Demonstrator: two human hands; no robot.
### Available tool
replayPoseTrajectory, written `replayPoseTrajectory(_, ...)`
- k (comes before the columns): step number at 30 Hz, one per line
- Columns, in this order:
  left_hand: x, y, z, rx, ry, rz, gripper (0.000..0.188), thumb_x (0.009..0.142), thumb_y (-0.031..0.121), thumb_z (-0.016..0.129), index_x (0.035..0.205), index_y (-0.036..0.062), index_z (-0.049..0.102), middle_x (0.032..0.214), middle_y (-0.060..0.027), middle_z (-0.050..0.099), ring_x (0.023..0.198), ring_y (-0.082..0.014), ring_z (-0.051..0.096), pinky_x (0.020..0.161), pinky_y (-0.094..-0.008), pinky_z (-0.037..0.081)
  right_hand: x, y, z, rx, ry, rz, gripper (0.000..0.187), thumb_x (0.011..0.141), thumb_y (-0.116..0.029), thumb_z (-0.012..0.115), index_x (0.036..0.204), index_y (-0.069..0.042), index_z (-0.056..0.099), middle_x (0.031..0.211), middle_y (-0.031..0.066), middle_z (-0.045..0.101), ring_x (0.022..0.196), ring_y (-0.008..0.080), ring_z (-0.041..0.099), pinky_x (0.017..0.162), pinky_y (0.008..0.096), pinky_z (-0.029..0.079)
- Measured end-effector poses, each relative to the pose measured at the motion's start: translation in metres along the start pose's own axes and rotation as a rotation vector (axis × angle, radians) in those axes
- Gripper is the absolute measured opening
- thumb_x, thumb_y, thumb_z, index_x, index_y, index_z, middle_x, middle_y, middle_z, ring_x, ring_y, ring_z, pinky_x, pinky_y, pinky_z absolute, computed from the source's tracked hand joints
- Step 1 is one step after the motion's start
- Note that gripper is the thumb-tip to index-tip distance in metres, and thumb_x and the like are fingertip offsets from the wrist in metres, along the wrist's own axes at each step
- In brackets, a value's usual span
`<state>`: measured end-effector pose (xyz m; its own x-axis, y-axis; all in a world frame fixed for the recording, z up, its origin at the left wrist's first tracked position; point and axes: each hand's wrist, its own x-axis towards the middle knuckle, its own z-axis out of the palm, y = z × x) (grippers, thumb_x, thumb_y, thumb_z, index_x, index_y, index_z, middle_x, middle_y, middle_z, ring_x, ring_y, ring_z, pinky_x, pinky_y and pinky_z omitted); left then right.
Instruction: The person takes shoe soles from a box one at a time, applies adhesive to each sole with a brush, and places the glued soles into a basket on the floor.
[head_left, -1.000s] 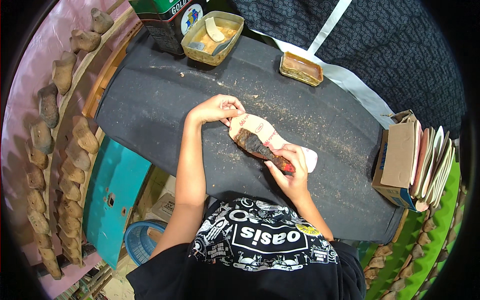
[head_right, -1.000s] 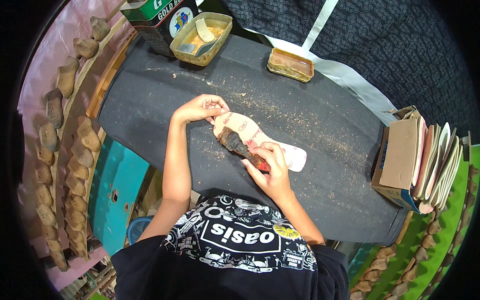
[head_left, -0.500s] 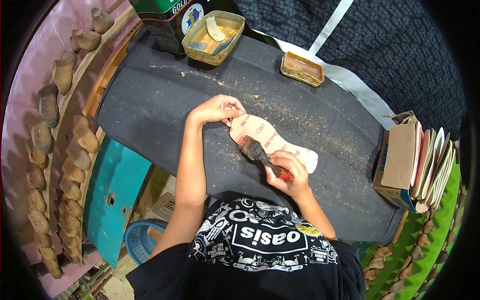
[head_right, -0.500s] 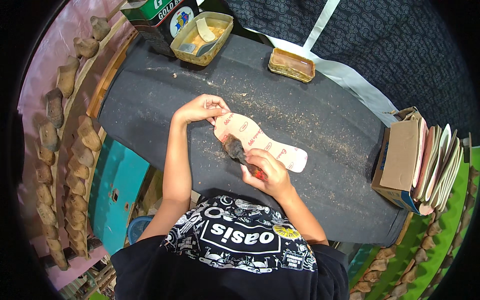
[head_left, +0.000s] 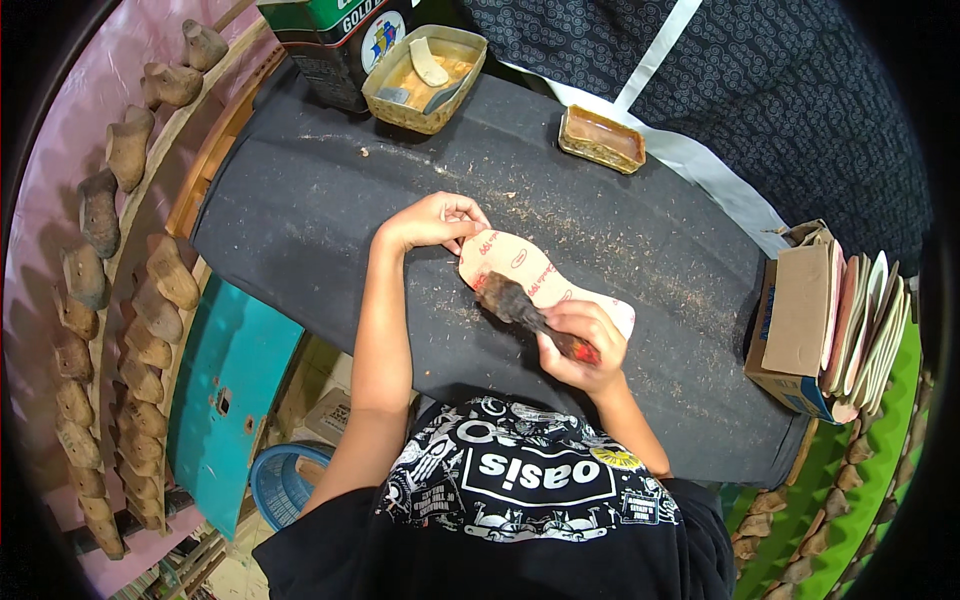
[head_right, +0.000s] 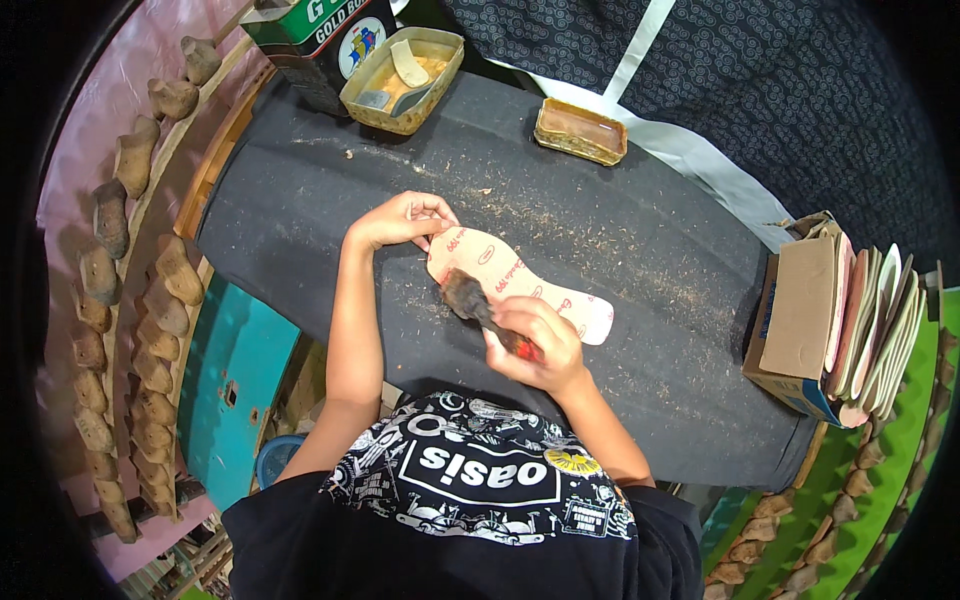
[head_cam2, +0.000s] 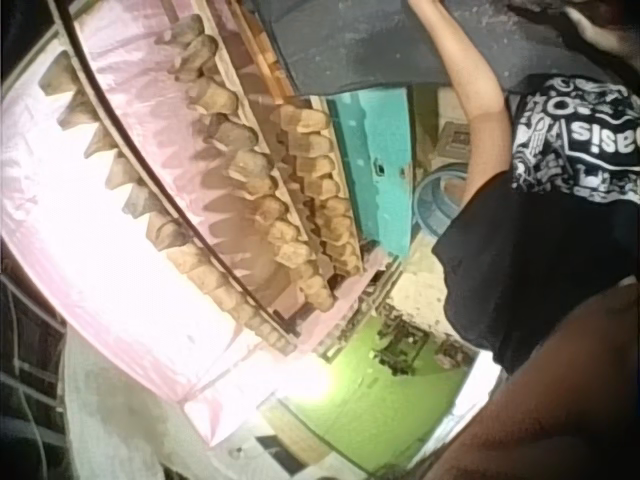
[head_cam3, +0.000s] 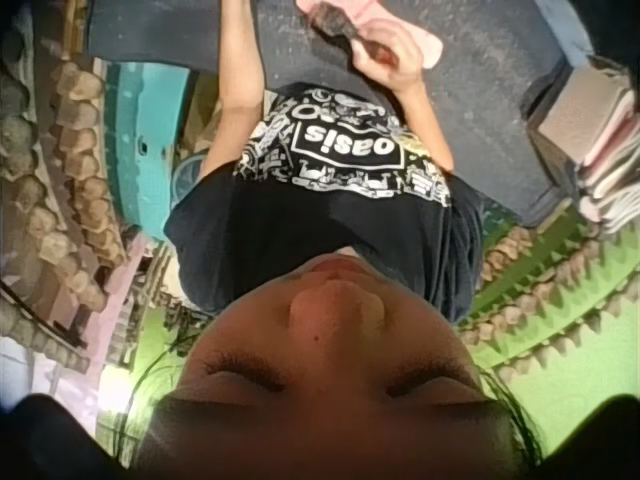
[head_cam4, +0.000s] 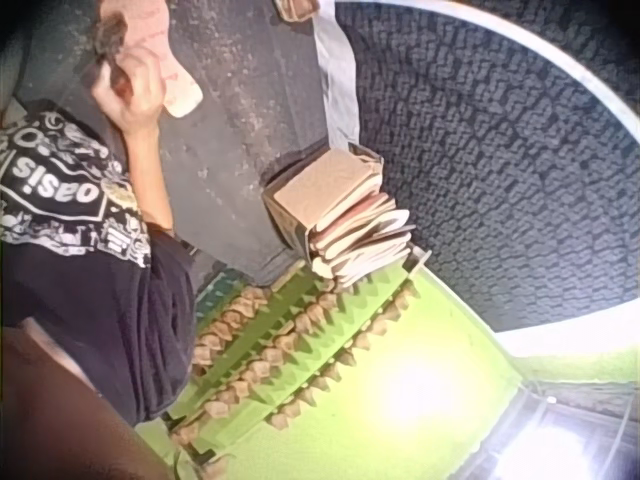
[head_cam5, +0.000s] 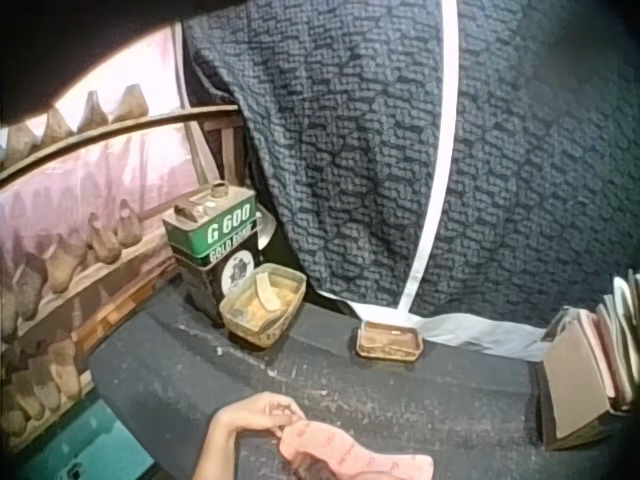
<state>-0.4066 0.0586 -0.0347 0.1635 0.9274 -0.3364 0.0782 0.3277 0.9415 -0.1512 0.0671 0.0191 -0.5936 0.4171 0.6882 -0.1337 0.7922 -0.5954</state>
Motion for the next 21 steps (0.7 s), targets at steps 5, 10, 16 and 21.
replayPoseTrajectory(5, -0.001, 0.0, 0.001, -0.012, 0.004, 0.011, 0.017, 0.079, 0.017, 0.051, 0.09, 0.0037, 0.054, 0.081, -0.0017, 0.058, 0.071, -0.0077, 0.054, 0.059, -0.0224, 0.046, 0.0, 0.011, 0.009, 0.017, -0.033, 0.056, 0.025, 0.057, 0.003, 0.064, 0.078, 0.0, 0.05, 0.08, 0.0134, 0.057, 0.074, 0.0204, 0.058, 0.064, 0.0272, 0.047)
replayPoseTrajectory(10, -0.001, 0.001, 0.002, -0.044, 0.014, 0.02, 0.015, 0.077, 0.012, 0.05, 0.088, 0.0022, 0.055, 0.078, -0.0033, 0.059, 0.066, -0.0089, 0.055, 0.057, -0.0221, 0.047, -0.018, 0.012, -0.011, 0.049, -0.04, 0.075, 0.024, 0.055, 0.005, 0.061, 0.074, -0.001, 0.048, 0.079, 0.0131, 0.058, 0.07, 0.0202, 0.059, 0.061, 0.0267, 0.047)
replayPoseTrajectory(16, -0.002, 0.002, 0.0, -0.03, 0.018, -0.007, 0.016, 0.077, 0.012, 0.049, 0.087, 0.002, 0.055, 0.079, -0.0037, 0.059, 0.067, -0.009, 0.055, 0.058, -0.022, 0.047, -0.029, 0.01, -0.048, -0.079, -0.044, 0.063, 0.018, 0.051, -0.001, 0.059, 0.066, -0.003, 0.049, 0.068, 0.0105, 0.058, 0.06, 0.0194, 0.059, 0.053, 0.0255, 0.046)
replayPoseTrajectory(21, -0.002, 0.004, 0.001, -0.017, 0.009, -0.005, 0.016, 0.078, 0.016, 0.05, 0.089, 0.0038, 0.055, 0.08, -0.0014, 0.058, 0.067, -0.0074, 0.054, 0.058, -0.0216, 0.045, -0.02, 0.01, -0.047, -0.073, -0.013, 0.079, 0.018, 0.051, 0.001, 0.059, 0.066, -0.002, 0.05, 0.068, 0.0109, 0.058, 0.061, 0.0199, 0.059, 0.055, 0.0258, 0.047)
